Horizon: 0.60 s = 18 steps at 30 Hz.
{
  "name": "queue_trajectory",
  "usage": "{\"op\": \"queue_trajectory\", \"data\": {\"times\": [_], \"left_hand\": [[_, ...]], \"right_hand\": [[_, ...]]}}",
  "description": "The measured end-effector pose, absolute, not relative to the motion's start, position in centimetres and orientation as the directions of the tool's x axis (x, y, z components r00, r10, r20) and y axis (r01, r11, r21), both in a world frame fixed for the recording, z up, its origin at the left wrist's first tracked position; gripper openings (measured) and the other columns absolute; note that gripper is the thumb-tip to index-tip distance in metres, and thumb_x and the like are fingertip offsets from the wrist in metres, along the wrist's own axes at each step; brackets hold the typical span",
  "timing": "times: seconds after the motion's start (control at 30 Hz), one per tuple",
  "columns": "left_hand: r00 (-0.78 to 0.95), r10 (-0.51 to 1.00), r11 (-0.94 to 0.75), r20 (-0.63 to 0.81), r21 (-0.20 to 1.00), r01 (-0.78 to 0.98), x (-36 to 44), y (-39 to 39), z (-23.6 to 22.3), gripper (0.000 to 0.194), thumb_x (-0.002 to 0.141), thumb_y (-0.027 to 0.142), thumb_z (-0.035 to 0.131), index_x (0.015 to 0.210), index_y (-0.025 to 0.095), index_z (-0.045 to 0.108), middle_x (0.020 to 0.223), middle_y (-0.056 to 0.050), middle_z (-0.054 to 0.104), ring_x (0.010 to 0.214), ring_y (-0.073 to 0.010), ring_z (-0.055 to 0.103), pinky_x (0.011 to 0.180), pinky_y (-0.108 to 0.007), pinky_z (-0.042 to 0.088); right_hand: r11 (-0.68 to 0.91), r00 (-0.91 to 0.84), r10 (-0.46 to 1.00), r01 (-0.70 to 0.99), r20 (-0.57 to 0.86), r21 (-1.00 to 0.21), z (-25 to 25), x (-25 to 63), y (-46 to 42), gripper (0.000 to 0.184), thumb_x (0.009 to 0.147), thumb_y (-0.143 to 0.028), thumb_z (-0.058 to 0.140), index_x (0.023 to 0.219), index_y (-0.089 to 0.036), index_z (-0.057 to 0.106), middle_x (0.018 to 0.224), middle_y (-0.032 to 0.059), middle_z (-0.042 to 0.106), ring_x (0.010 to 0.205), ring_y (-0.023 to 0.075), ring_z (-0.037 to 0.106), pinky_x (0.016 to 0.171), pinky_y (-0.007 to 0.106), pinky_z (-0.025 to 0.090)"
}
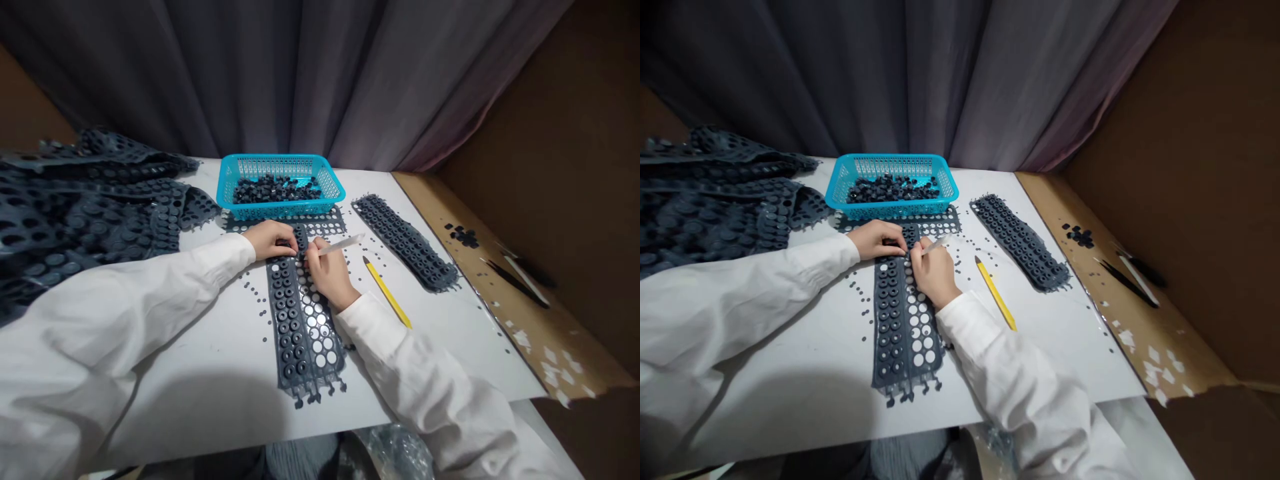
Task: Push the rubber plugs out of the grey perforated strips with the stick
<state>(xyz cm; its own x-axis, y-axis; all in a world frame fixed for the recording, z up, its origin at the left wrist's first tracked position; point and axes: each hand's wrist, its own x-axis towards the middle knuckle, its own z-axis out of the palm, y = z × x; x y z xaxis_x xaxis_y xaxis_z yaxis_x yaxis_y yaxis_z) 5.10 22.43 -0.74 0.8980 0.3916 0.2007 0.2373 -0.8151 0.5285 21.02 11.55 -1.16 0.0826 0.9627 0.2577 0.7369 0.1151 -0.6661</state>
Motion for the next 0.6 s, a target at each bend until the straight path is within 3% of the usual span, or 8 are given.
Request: {"op": "queue_trajectory", "data": {"times": [0.6], "left_hand": [[0.845,0.490,-0.753,0.215,0.593,0.286,4.85,22.63,-0.59,0.021,0.078,0.034,0.060,0.079,0.015,0.069,0.070,-0.002,0.059,0.062,-0.0111,0.050,0.060,-0.021,0.036]], "right_hand": [[0.146,0.072,0.956,0.726,0.286,-0.672,-1.23,21.07,11.55,0.028,0.088,-0.026,0.035,0.061,-0.021,0.035,0.053,-0.0021,0.048,0.051,0.0119,0.045,0.050,0.023,0.025]]}}
